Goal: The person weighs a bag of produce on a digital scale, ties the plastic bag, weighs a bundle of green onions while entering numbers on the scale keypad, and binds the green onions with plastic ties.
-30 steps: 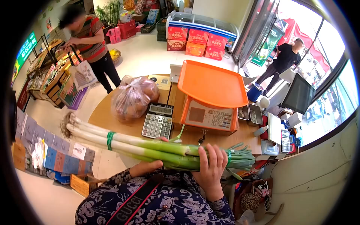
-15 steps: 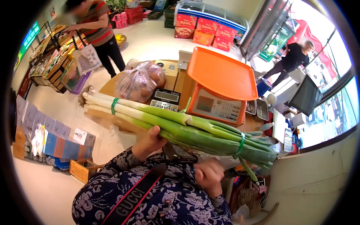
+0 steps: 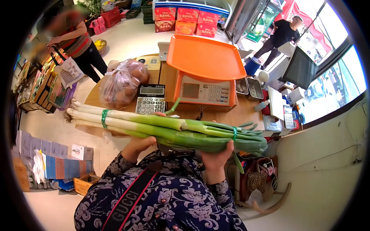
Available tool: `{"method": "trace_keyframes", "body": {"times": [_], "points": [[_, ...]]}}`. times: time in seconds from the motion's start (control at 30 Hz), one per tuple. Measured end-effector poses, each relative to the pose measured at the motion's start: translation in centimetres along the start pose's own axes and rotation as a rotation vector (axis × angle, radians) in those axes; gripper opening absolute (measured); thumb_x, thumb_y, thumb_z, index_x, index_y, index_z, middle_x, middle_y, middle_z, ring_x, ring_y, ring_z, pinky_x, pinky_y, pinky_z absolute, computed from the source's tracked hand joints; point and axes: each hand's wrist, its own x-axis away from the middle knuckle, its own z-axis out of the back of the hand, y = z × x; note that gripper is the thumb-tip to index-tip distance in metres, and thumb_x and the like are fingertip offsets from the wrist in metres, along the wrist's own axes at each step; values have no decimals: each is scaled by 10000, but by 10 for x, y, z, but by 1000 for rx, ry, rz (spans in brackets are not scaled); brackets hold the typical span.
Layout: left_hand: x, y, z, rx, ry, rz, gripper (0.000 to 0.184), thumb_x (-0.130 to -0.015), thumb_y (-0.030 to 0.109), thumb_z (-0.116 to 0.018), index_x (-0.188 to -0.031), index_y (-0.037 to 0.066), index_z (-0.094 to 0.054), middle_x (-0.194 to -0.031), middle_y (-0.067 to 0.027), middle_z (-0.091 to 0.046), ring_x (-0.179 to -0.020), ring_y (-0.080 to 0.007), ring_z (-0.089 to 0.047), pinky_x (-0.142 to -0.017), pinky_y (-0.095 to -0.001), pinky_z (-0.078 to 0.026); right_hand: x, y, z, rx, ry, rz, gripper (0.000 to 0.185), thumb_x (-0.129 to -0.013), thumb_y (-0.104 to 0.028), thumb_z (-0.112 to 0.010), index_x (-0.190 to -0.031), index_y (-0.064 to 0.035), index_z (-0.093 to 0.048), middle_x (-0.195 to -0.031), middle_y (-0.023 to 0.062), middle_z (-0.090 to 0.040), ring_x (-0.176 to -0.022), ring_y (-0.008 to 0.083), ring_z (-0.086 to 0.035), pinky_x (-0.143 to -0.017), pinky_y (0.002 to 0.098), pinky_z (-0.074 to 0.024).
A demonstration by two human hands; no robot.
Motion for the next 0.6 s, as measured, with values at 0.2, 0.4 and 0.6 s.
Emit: {"method": "trace_keyframes", "body": {"times": [0.2,0.4,0.6], "points": [[19,32,21,-102,13,-43,962,-593,380,-812,-1311,7,-292,-1207,-104,-482,-1131,-187,-466,-966,-327,-371,1,2,-3,27,-32,166,694,-761,-504,-547,-1284,-79,-381,-1301,121,-411,-1205,302,-380,-1019,494,-284],[51,-10,42,158,265,15,930,-598,480,-782,-1265,16,-329,-1164,-92,-497,-1102,-200,-486,-945,-329,-399,5,-1,7,55,-146,139,713,-730,-429,-625,-1293,-82,-357,-1352,144,-350,-1214,363,-366,-1008,493,-319],[58,-17,35,70,288,36,932,-632,570,-709,-1289,51,-301,-1226,-103,-449,-1152,-236,-434,-983,-373,-344,4,-12,15,55,-150,67,746,-726,-409,-658,-1313,-90,-328,-1360,139,-337,-1225,324,-364,-1012,479,-322]]}}
